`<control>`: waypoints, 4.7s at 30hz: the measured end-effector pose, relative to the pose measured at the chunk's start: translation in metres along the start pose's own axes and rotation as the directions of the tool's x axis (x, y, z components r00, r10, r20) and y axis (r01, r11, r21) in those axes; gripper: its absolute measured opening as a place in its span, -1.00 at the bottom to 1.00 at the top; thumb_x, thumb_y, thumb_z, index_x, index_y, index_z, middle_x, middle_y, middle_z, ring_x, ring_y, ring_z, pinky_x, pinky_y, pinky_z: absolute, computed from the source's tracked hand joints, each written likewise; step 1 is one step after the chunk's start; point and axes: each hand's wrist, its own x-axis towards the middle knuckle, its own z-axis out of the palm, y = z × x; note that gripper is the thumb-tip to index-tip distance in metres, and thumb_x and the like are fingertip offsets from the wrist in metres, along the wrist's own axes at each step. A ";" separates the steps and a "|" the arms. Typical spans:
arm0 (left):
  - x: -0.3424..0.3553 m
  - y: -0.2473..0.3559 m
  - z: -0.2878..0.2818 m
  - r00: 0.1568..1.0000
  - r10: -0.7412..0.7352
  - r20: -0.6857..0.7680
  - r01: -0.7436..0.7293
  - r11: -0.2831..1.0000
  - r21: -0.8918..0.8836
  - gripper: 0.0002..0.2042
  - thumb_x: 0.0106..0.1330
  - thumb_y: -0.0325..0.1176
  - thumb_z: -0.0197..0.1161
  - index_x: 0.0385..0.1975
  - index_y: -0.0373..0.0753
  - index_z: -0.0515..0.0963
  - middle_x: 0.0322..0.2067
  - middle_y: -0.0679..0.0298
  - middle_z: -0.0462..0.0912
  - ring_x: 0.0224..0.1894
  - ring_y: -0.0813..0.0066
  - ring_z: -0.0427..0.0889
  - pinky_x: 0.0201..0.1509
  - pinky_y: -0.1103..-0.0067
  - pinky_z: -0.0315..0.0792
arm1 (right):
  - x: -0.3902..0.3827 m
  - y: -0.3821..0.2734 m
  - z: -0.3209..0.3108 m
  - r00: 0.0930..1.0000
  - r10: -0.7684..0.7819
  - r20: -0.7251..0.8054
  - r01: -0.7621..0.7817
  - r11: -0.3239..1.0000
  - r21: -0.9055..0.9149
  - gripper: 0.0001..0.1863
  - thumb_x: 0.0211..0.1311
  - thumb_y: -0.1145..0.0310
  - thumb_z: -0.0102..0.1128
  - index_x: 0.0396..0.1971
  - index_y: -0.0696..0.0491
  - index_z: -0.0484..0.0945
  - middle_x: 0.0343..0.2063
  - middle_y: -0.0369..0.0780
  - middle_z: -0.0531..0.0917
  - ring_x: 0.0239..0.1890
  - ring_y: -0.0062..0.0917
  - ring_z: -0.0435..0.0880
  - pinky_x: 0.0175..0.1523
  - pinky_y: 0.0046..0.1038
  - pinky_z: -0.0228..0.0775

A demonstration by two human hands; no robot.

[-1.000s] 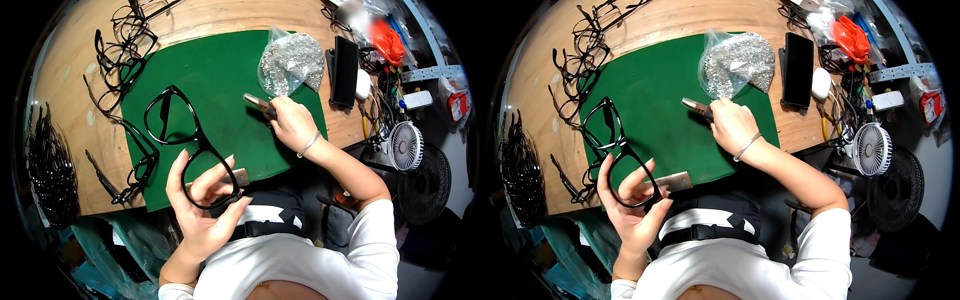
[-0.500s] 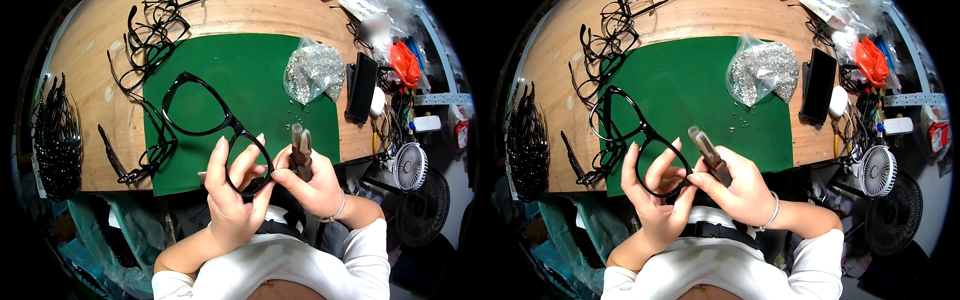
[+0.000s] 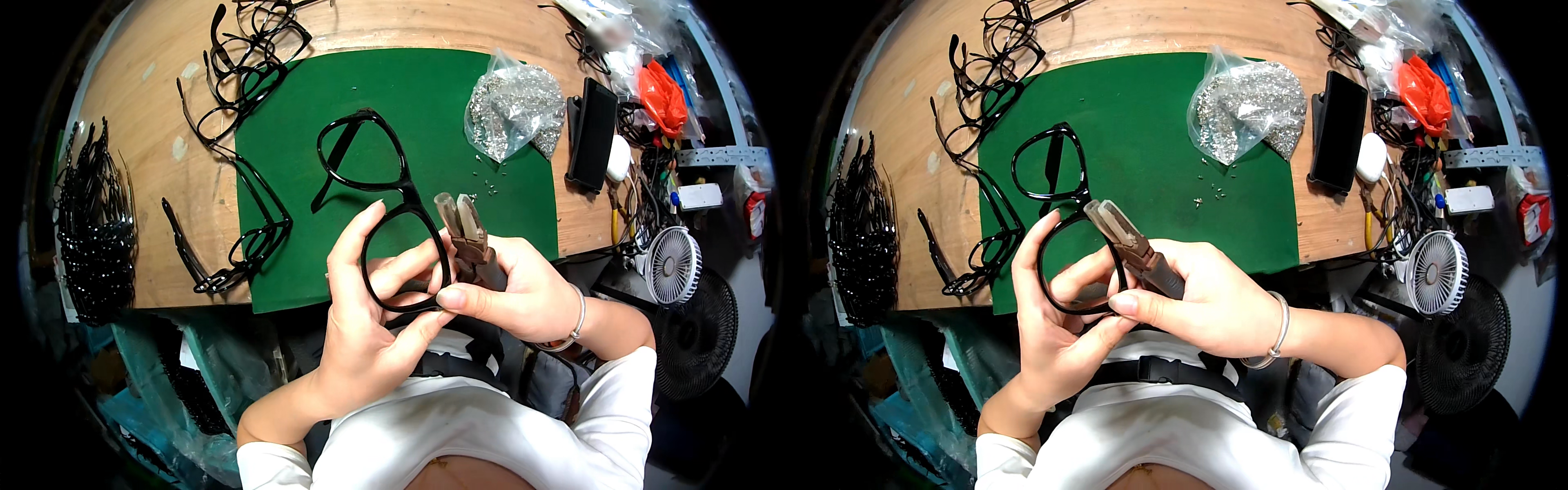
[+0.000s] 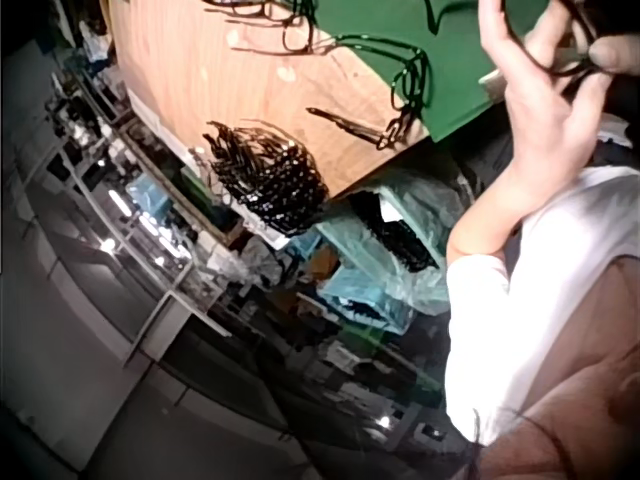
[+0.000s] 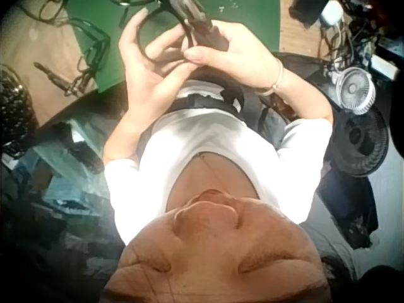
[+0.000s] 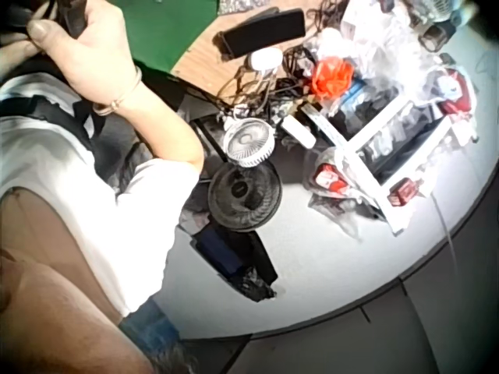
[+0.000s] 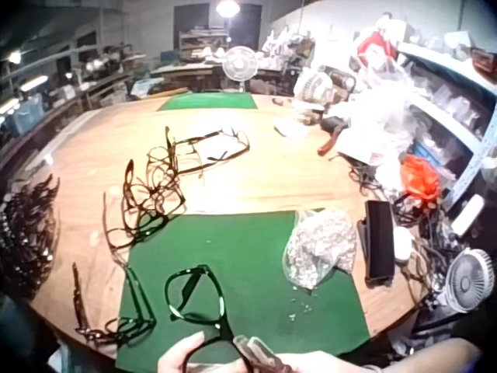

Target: The person uses pliers to repeatedly press and adjust the temple arms of multiple black eyeglass frames on a green mat. They handle each frame one at a time, applying pressure near the hinge area, then set the frames aside and pick up the next one.

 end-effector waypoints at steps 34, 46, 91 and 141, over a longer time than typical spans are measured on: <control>0.009 0.004 -0.005 0.991 -0.117 0.063 0.122 0.988 -0.092 -0.20 0.03 -0.75 0.09 0.16 -0.19 -0.31 0.06 -0.08 0.25 -0.17 0.48 0.51 -0.12 0.64 0.45 | -0.009 0.004 -0.055 0.996 -0.083 -0.017 0.018 0.403 -0.915 -0.54 0.12 0.11 0.00 -0.25 0.27 0.35 -0.44 0.05 0.52 -0.32 -0.11 0.51 -0.22 -0.26 0.34; -0.030 -0.017 -0.001 0.984 -0.174 -0.022 0.169 0.975 -0.146 -0.31 0.03 -0.72 0.06 0.13 -0.20 -0.14 -0.16 -0.06 0.40 -0.30 0.44 0.56 -0.20 0.59 0.46 | 0.018 0.037 -0.079 0.903 -0.394 -0.173 -0.090 0.220 -0.971 -0.72 -0.07 0.37 0.15 -0.34 0.17 0.39 -0.49 -0.09 0.49 -0.37 -0.21 0.50 -0.28 -0.29 0.32; -0.022 -0.008 0.002 0.949 -0.291 0.120 0.314 0.845 -0.433 -0.52 0.12 -0.68 0.01 0.06 -0.31 0.08 -0.23 0.01 0.45 -0.41 0.47 0.55 -0.31 0.59 0.49 | 0.008 0.008 -0.009 0.990 0.140 -0.002 -0.133 0.944 0.301 -0.80 0.12 0.31 0.12 -0.39 0.11 0.36 -0.56 -0.33 0.45 -0.54 -0.74 0.40 -0.41 -0.68 0.28; -0.031 -0.002 -0.009 0.879 -0.422 0.224 0.477 0.801 -0.362 -0.57 0.16 -0.65 -0.02 0.07 -0.34 0.14 -0.18 0.11 0.45 -0.39 0.55 0.54 -0.30 0.68 0.40 | 0.011 0.008 -0.008 0.999 0.043 0.023 -0.035 0.958 -0.286 -0.80 0.19 0.30 0.00 -0.44 0.14 0.37 -0.59 -0.36 0.39 -0.51 -0.75 0.29 -0.40 -0.63 0.23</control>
